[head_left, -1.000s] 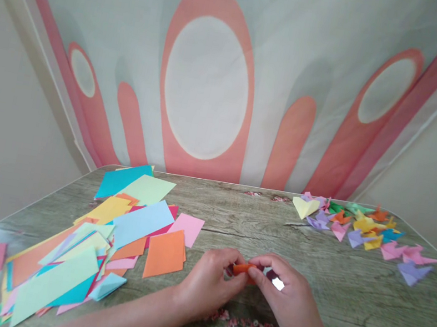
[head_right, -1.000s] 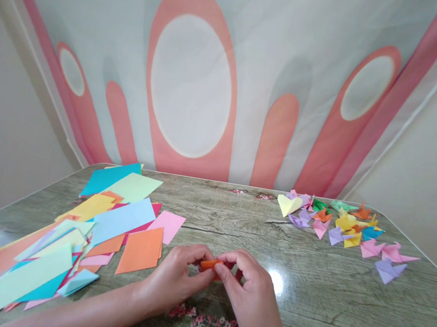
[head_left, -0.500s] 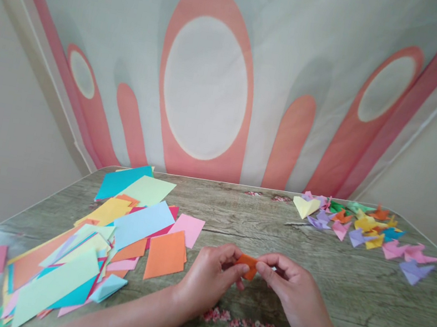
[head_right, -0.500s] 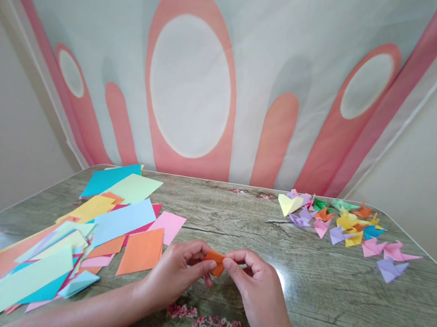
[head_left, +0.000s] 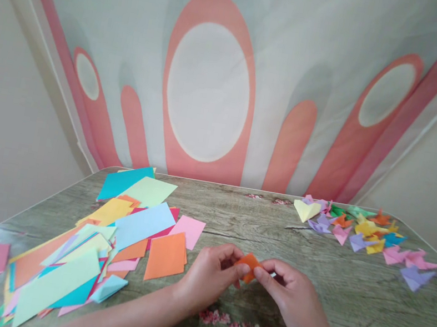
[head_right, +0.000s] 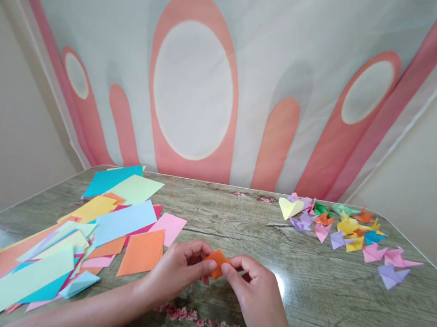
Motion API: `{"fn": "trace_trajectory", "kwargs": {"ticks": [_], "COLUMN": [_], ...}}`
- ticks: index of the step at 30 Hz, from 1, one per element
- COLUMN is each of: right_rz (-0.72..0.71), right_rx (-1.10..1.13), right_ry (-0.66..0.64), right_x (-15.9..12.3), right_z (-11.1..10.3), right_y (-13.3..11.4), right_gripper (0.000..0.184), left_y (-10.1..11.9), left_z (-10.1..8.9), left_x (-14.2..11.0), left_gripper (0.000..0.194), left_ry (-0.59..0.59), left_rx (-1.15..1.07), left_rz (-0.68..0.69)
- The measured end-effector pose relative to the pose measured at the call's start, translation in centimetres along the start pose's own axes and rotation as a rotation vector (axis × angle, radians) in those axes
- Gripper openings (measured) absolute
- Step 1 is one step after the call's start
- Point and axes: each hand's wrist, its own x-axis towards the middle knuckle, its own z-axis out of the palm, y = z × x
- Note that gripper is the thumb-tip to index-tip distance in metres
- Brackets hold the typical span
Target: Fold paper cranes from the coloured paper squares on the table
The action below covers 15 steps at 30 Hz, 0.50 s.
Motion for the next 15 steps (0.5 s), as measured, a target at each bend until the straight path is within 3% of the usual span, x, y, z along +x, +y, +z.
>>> {"fn": "trace_trajectory", "kwargs": {"ticks": [3, 10, 15], "right_rz": [0.007, 0.008, 0.021], "right_rx": [0.061, 0.075, 0.032], "right_ry": [-0.027, -0.015, 0.046], "right_x": [0.11, 0.10, 0.09], "right_z": [-0.10, 0.34, 0.13], "right_y": [0.42, 0.29, -0.07], "right_gripper": [0.031, 0.026, 0.024], "left_y": [-0.11, 0.09, 0.38], "left_z": [-0.12, -0.65, -0.70], "left_x": [0.07, -0.25, -0.21], "left_gripper": [0.026, 0.018, 0.022], "left_ry": [-0.007, -0.010, -0.022], "left_rx": [0.013, 0.297, 0.206], "left_rz": [-0.020, 0.075, 0.050]}}
